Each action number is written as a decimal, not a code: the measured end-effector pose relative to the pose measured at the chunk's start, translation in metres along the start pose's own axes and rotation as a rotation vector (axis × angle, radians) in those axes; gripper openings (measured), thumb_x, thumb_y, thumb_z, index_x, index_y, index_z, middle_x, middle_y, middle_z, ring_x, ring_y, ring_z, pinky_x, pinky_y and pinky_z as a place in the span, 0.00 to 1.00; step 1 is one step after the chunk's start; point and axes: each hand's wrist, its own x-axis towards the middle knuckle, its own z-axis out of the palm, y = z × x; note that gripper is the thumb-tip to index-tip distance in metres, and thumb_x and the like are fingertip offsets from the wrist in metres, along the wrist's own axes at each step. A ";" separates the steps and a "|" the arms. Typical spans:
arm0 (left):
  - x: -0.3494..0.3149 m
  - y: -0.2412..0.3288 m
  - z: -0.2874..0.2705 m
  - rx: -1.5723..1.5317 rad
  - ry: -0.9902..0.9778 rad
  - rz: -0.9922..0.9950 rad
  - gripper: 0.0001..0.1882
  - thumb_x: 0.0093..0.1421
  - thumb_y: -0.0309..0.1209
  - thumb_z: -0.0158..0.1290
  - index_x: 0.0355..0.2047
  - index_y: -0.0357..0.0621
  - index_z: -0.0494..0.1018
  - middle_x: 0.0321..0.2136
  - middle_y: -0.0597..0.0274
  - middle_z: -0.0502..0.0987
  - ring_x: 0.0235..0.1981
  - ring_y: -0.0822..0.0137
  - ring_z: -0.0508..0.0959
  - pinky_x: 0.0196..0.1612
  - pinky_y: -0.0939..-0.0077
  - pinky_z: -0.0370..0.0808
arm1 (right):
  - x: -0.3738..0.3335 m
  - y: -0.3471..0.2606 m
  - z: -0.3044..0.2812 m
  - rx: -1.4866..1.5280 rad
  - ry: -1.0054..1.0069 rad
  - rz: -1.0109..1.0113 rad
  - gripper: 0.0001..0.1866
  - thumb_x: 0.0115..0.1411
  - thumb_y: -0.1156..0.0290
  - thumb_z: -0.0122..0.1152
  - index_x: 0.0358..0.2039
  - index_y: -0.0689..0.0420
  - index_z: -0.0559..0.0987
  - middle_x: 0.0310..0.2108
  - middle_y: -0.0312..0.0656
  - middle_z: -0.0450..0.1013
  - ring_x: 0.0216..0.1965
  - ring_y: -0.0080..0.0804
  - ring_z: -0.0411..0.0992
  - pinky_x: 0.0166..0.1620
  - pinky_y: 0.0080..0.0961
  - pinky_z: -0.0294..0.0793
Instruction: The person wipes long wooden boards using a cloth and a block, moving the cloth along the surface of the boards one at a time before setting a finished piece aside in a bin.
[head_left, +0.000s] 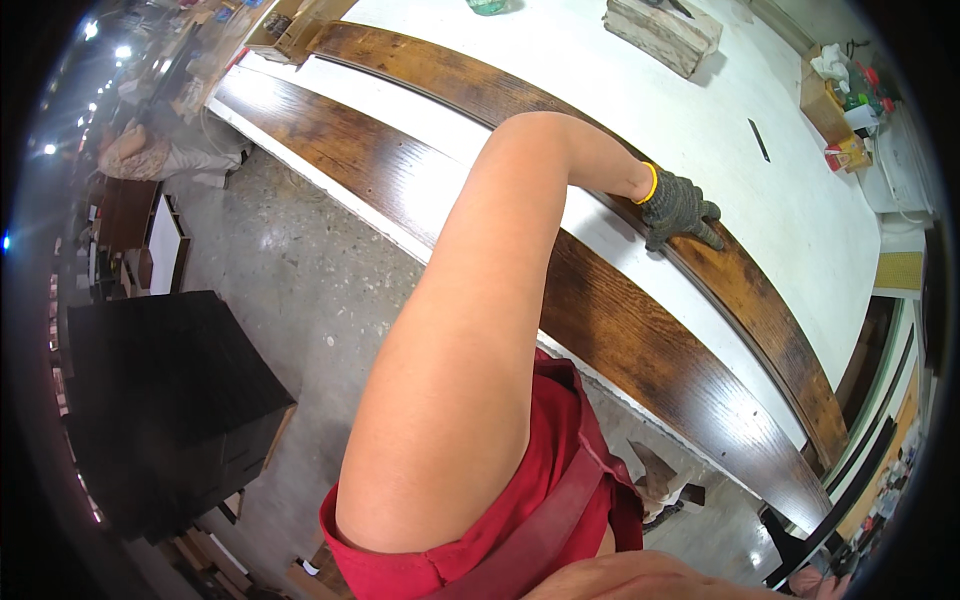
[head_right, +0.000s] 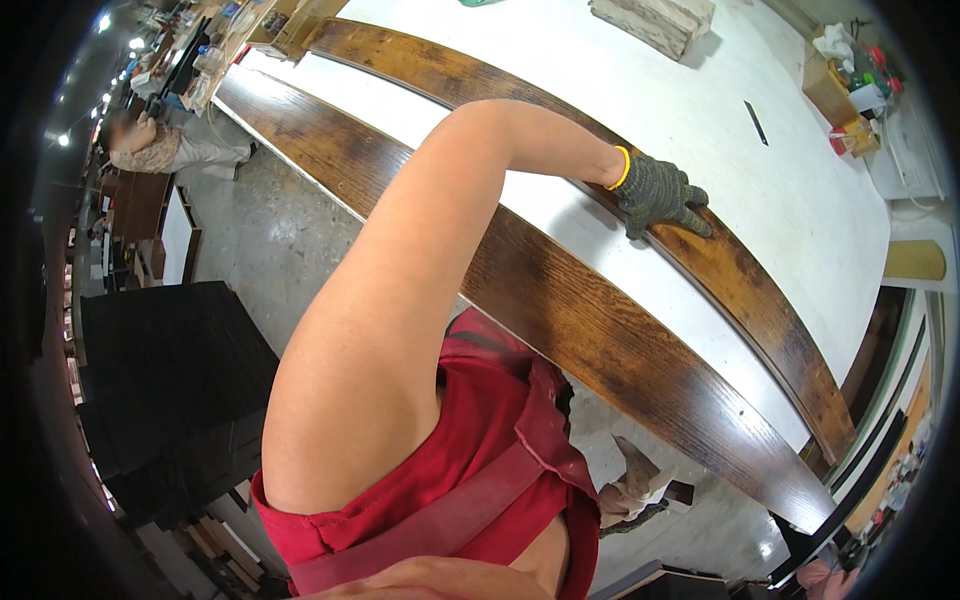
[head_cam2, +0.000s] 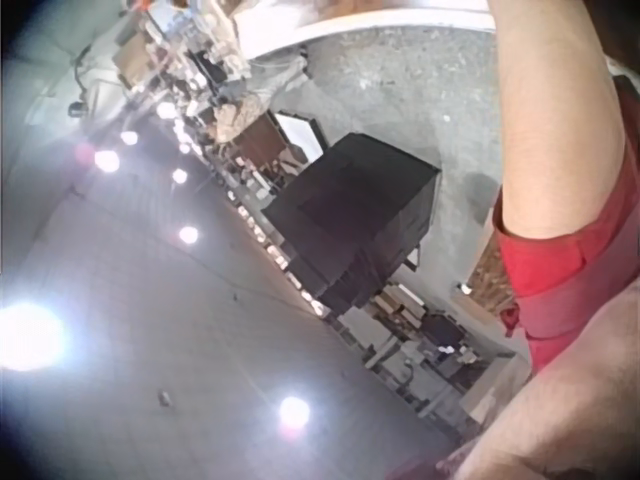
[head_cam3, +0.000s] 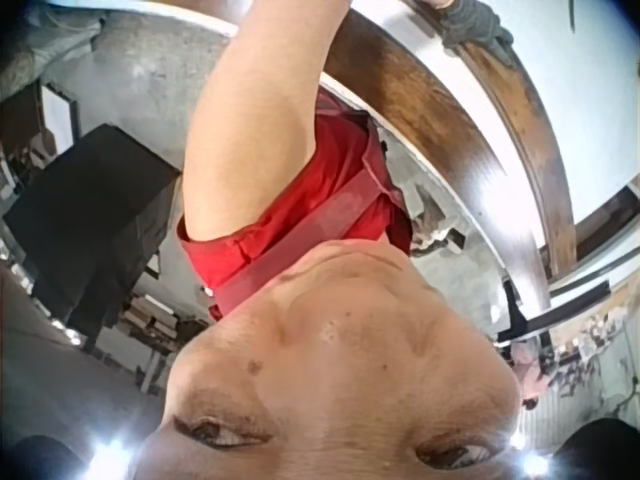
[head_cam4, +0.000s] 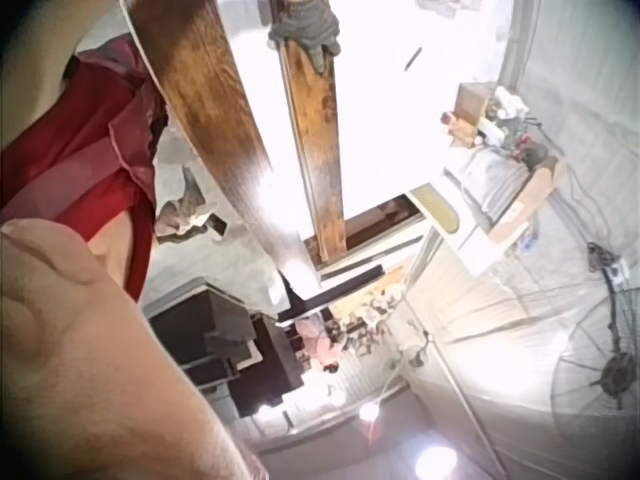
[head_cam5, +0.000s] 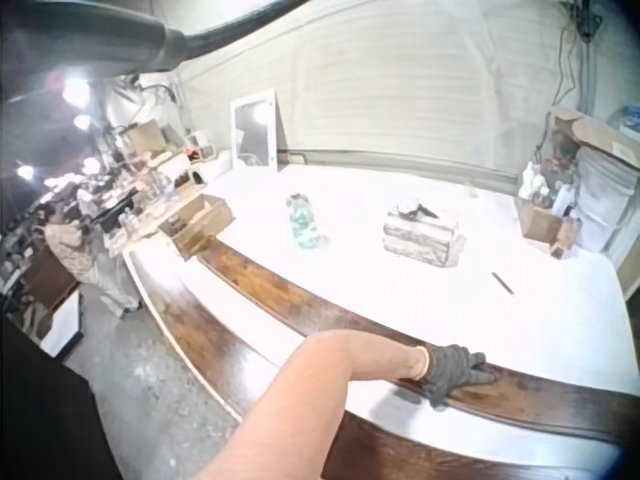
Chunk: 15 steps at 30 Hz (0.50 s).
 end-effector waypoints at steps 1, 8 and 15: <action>-0.001 -0.001 0.000 -0.019 0.016 0.003 0.59 0.44 0.43 0.71 0.74 0.64 0.49 0.67 0.37 0.57 0.53 0.41 0.76 0.57 0.54 0.75 | -0.002 0.001 -0.002 -0.002 0.009 0.002 0.26 0.72 0.54 0.43 0.64 0.55 0.70 0.55 0.44 0.75 0.48 0.34 0.75 0.49 0.29 0.76; -0.012 -0.001 0.006 -0.052 0.069 -0.120 0.57 0.43 0.47 0.71 0.71 0.51 0.54 0.58 0.33 0.68 0.54 0.40 0.75 0.57 0.51 0.74 | -0.017 0.012 -0.019 0.024 0.071 0.015 0.26 0.72 0.55 0.42 0.64 0.53 0.70 0.54 0.43 0.75 0.47 0.33 0.75 0.47 0.28 0.77; 0.013 0.002 0.014 -0.085 0.210 -0.115 0.53 0.46 0.50 0.70 0.69 0.51 0.59 0.52 0.44 0.73 0.53 0.47 0.75 0.57 0.49 0.73 | -0.080 0.053 -0.056 0.229 0.308 -0.029 0.25 0.72 0.55 0.42 0.64 0.52 0.70 0.53 0.43 0.76 0.45 0.32 0.76 0.45 0.27 0.78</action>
